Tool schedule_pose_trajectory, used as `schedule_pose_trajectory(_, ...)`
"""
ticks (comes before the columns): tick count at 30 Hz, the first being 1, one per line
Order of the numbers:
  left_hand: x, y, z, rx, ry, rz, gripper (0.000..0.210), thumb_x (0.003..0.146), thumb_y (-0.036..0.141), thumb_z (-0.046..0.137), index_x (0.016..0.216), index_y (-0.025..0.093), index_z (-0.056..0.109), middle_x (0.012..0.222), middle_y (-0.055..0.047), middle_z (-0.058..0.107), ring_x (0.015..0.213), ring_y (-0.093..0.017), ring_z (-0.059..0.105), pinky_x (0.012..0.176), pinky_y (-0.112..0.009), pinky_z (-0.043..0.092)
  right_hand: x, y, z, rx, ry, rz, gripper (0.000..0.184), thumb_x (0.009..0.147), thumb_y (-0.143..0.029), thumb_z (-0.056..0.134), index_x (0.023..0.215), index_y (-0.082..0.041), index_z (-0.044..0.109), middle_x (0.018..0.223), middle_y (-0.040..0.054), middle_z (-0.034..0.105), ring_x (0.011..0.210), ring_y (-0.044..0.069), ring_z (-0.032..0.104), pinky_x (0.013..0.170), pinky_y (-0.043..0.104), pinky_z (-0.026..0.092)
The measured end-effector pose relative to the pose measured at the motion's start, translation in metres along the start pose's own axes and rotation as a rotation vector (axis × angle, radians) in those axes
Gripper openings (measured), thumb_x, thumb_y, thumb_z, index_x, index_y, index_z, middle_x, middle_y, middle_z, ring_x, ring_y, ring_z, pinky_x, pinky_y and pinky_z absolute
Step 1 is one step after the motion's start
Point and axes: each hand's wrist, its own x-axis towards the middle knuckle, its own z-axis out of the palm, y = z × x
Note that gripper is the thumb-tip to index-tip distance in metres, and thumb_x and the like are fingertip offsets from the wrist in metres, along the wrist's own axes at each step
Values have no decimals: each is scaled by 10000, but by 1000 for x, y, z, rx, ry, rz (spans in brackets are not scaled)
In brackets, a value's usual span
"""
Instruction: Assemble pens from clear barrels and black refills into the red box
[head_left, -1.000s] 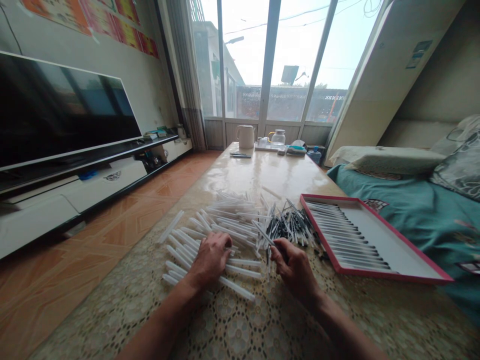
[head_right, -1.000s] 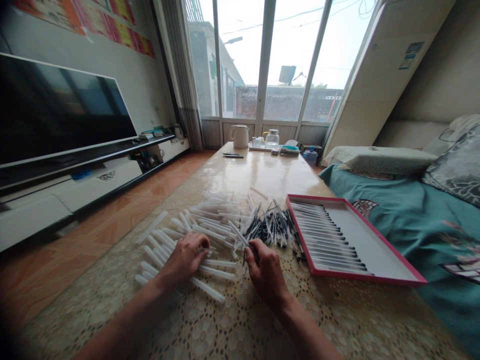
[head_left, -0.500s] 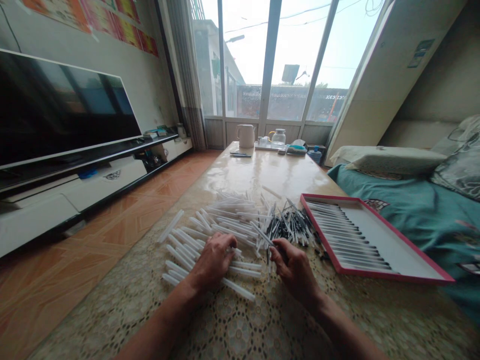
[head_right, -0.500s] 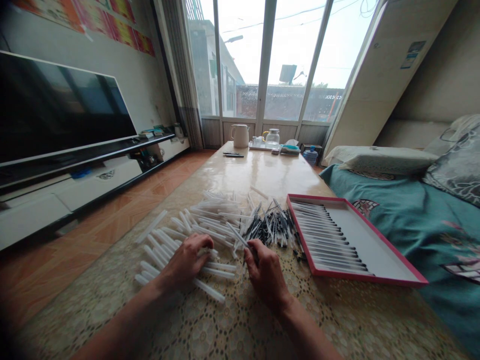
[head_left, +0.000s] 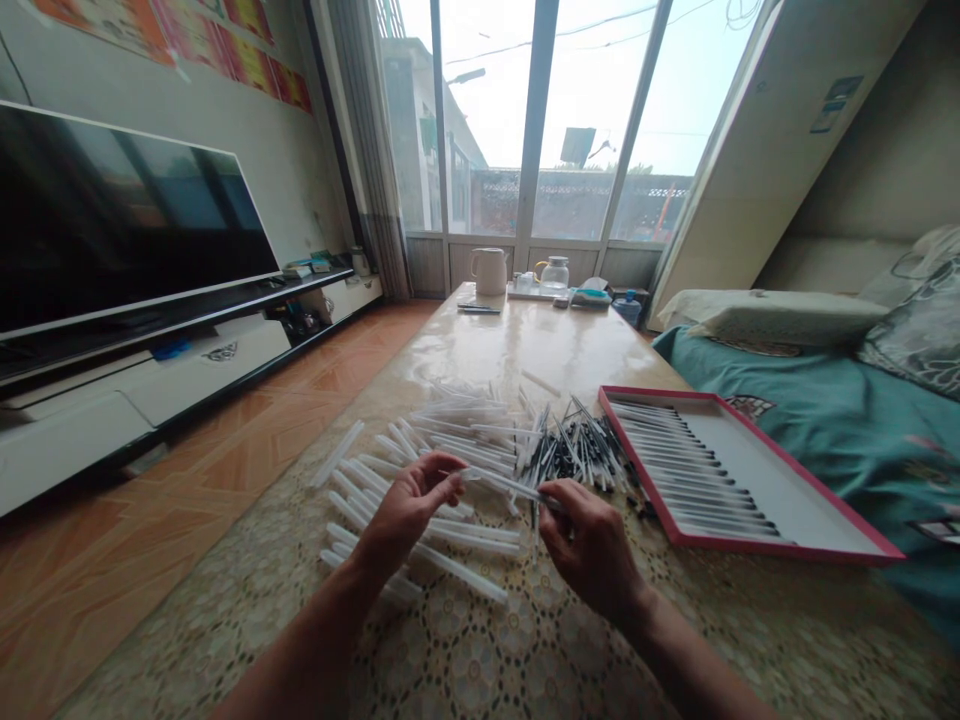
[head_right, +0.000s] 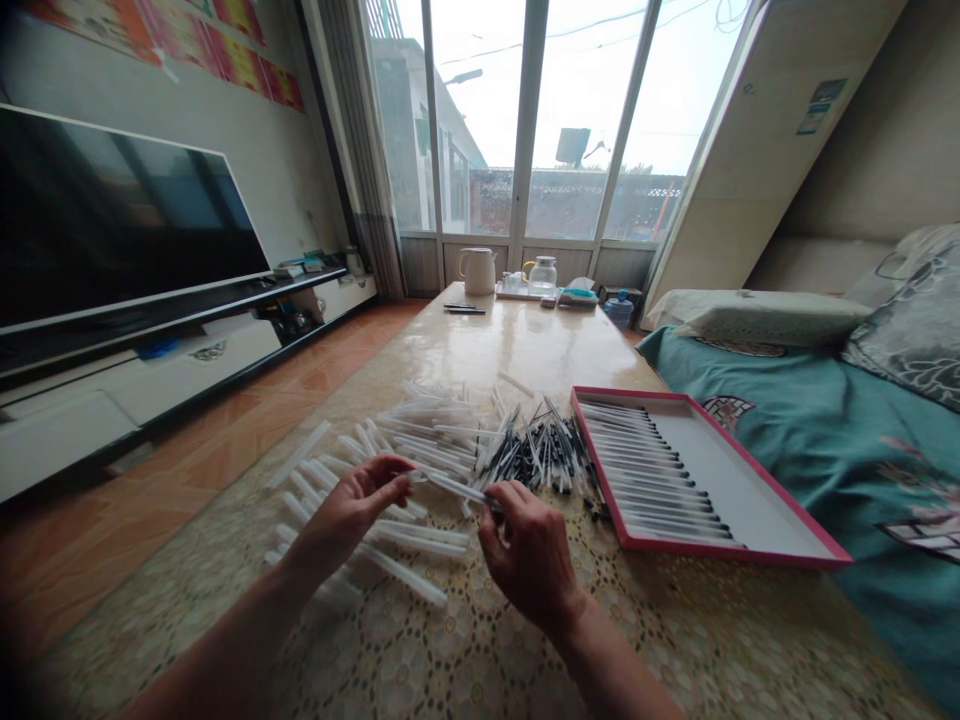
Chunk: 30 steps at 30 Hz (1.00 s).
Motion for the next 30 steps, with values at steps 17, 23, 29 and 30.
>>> schedule_pose_trajectory(17, -7, -2, 13, -133, -120, -127, 261, 738, 351, 674, 860, 134, 596, 588, 28, 574, 454, -73, 483, 437, -195, 362, 1, 3, -4, -253, -130, -187, 121, 886, -205, 469, 831, -194, 576, 700, 6, 576, 595, 116, 503, 576, 231, 304)
schedule_pose_trajectory(23, -13, -6, 28, -319, -16, -172, 285, 741, 394, 663, 858, 156, 557, 595, 20, 590, 422, -59, 470, 393, -167, 326, 3, -3, -4, -470, -144, -319, 160, 926, -228, 447, 829, -194, 570, 682, 20, 585, 591, 132, 491, 567, 262, 262)
schedule_pose_trajectory(29, -16, -9, 33, -264, 20, -103, 272, 749, 396, 656, 847, 158, 568, 551, 40, 548, 395, -46, 420, 377, -160, 282, 0, -7, -2, -388, -176, -274, 222, 935, -213, 395, 767, -188, 540, 666, 15, 578, 546, 118, 479, 526, 270, 236)
schedule_pose_trajectory(30, -16, -9, 34, -255, 15, -87, 263, 757, 394, 649, 845, 159, 569, 549, 41, 545, 393, -46, 416, 378, -161, 283, -1, -7, -2, -345, -193, -239, 230, 936, -220, 392, 757, -187, 533, 664, 11, 577, 537, 115, 479, 520, 268, 236)
